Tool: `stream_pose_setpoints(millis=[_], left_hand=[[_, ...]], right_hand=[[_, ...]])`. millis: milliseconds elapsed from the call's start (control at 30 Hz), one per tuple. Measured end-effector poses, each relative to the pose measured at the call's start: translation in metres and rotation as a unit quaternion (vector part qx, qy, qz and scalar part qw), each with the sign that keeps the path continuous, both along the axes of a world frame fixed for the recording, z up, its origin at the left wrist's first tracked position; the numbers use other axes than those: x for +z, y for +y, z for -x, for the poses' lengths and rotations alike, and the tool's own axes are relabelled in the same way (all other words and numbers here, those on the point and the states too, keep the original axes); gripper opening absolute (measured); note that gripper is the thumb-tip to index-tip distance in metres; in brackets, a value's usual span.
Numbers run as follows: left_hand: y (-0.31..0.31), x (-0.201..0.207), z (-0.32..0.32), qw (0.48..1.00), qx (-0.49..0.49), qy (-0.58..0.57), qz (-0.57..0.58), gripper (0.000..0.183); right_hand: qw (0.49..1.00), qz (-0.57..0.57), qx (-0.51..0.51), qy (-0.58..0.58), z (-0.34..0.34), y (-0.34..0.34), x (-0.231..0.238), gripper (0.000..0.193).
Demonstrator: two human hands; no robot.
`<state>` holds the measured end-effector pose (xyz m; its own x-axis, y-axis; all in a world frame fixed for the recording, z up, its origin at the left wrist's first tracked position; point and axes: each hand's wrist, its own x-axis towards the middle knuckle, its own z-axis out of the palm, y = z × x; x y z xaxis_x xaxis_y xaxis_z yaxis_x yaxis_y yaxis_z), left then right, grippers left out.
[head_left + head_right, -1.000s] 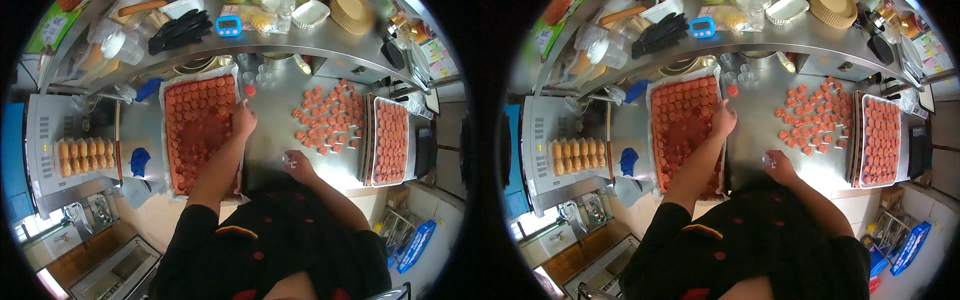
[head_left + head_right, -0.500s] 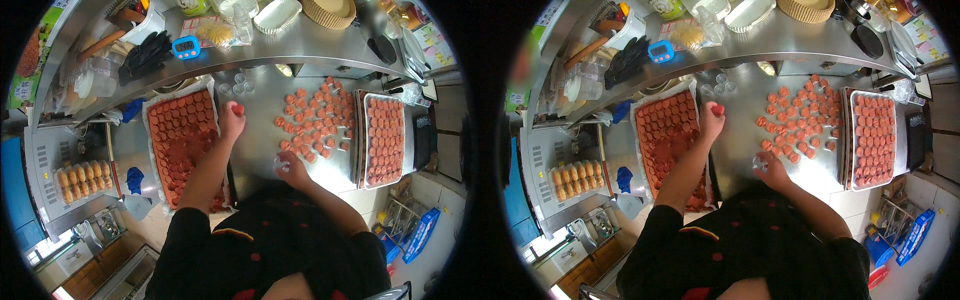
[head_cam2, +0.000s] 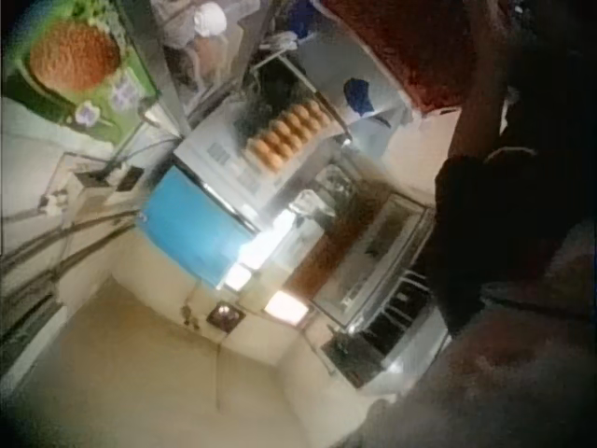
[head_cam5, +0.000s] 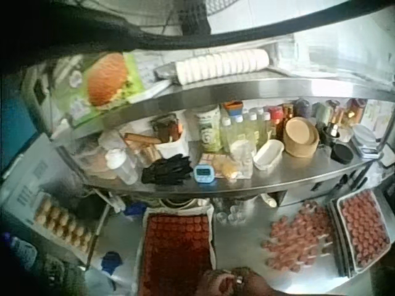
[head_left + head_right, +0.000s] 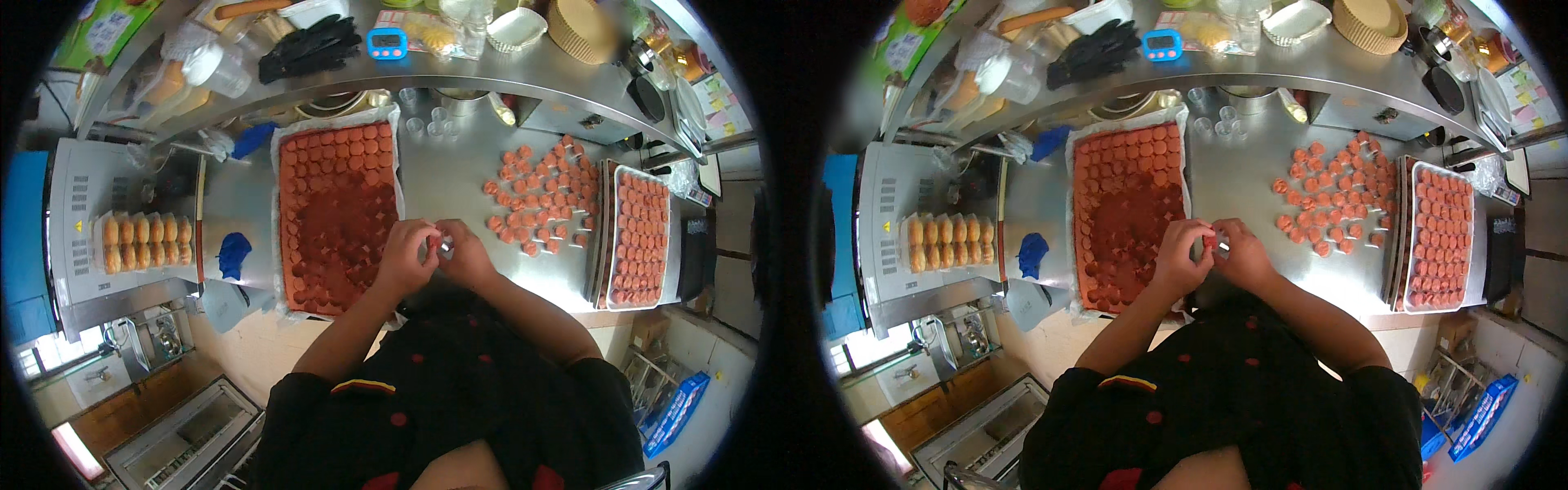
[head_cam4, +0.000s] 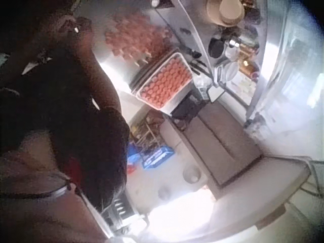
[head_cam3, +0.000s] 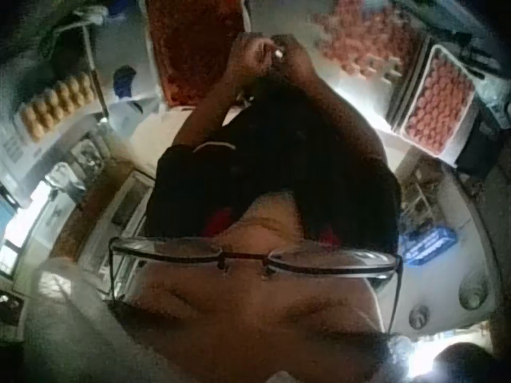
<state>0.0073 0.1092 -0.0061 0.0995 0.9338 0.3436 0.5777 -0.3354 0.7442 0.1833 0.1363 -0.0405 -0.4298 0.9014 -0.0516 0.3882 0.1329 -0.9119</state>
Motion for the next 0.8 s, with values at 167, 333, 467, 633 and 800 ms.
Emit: stream_pose_setpoints(millis=[167, 333, 467, 633, 800], left_hand=[[-0.028, 0.016, 0.024, 0.999, 0.018, 0.012, 0.039, 0.033], [-0.049, 0.037, 0.048, 0.998, 0.009, 0.047, 0.027, 0.032], [-0.064, 0.046, 0.064, 0.988, 0.044, -0.032, 0.144, 0.030], [-0.070, 0.044, 0.066, 0.980, 0.074, -0.039, 0.180, 0.036], [-0.064, 0.018, 0.056, 0.902, 0.100, -0.342, 0.245, 0.038]], right_hand=[[0.999, -0.034, 0.035, 0.008, 0.029, -0.024, 0.016, 0.052], [0.997, -0.058, 0.035, 0.031, 0.047, -0.043, 0.031, 0.054], [0.998, -0.042, 0.028, 0.044, 0.056, -0.052, 0.037, 0.055], [0.995, -0.070, 0.036, 0.057, 0.062, -0.057, 0.038, 0.053], [0.994, -0.078, 0.033, 0.069, 0.062, -0.056, 0.043, 0.051]])
